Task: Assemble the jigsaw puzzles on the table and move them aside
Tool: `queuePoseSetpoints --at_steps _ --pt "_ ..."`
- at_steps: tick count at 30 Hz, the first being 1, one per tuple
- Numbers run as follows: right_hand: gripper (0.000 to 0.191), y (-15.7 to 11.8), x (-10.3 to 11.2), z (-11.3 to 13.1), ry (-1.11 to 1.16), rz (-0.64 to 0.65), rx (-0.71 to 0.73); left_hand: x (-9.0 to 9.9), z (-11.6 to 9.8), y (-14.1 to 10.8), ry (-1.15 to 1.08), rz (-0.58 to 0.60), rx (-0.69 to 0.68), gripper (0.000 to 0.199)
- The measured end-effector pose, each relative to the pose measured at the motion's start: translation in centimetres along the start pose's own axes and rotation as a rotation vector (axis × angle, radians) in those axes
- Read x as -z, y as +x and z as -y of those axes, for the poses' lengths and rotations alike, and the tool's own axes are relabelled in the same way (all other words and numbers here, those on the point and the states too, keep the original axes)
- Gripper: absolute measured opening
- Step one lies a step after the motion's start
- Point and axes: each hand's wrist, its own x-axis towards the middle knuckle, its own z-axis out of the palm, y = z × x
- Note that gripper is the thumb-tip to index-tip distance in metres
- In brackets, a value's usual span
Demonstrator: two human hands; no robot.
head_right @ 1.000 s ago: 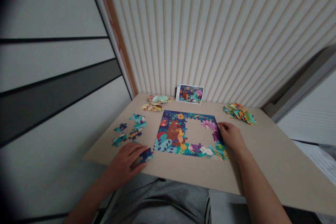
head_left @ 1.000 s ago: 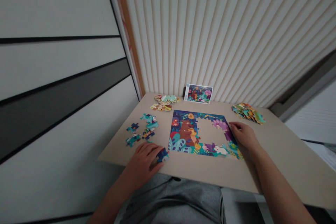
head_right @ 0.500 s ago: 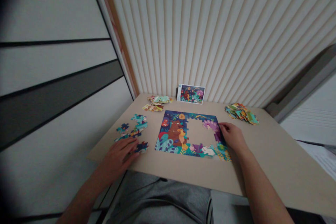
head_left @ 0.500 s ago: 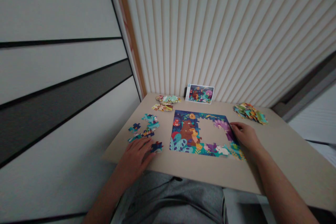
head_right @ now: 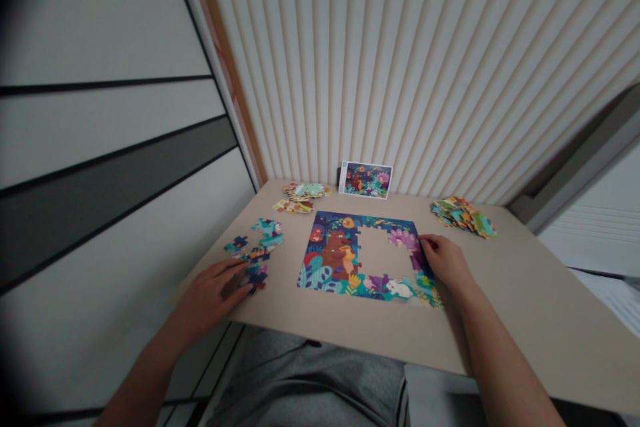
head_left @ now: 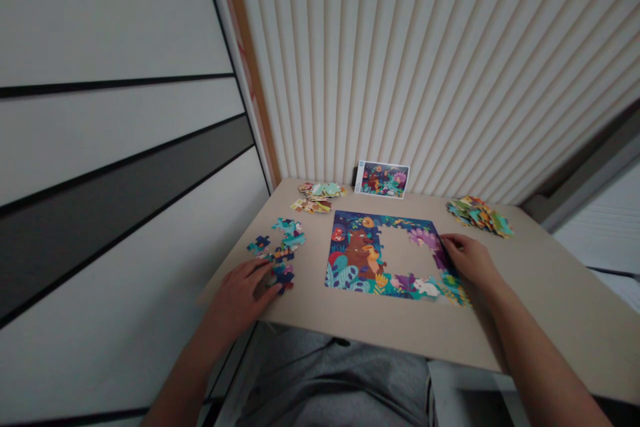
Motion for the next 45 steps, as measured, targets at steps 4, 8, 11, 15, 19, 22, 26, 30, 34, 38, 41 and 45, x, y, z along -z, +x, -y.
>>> queuePoseSetpoints --at_steps 4,8,11,15,19,22,26,30,34,38,41,45 --pt "0.040 0.2 -0.2 -0.3 -0.027 -0.001 0.005 0.4 -0.9 0.0 -0.015 0.010 -0.006 0.047" --pt "0.039 0.1 -0.1 -0.1 -0.025 -0.004 0.008 0.2 -1.7 0.4 -0.054 0.034 -0.007 0.044" --pt "0.039 0.1 -0.1 -0.1 -0.033 0.000 0.017 -0.7 -2.9 1.0 -0.049 0.008 -0.010 0.047" --pt "0.040 0.3 -0.3 -0.6 -0.026 0.004 0.024 -1.7 -4.9 2.0 0.025 -0.050 -0.030 0.046" --pt "0.039 0.4 -0.4 -0.9 -0.010 0.005 0.024 -1.5 -5.0 2.1 0.143 -0.130 0.062 0.043" --pt "0.040 0.3 -0.4 -0.8 -0.007 -0.004 0.028 -0.7 -2.9 1.2 0.251 -0.180 0.211 0.046" --pt "0.040 0.2 -0.4 -0.6 -0.010 0.008 0.027 0.0 0.7 -0.4 0.250 -0.098 0.269 0.051" --pt "0.039 0.3 -0.4 -0.5 -0.030 0.010 0.018 0.0 2.3 -0.9 0.166 -0.041 0.248 0.049" --pt "0.040 0.3 -0.3 -0.5 -0.025 0.012 0.019 -0.1 2.3 -0.6 0.105 -0.012 0.261 0.042" --pt "0.041 0.2 -0.3 -0.5 -0.019 -0.002 0.034 0.0 2.1 -0.5 0.044 -0.028 0.252 0.038" --pt "0.040 0.2 -0.3 -0.5 -0.014 0.001 0.026 0.1 1.9 -0.7 0.022 -0.068 0.245 0.042" --pt "0.041 0.2 -0.3 -0.5 -0.009 0.009 0.021 0.5 1.6 -1.1 0.007 -0.034 0.223 0.044"
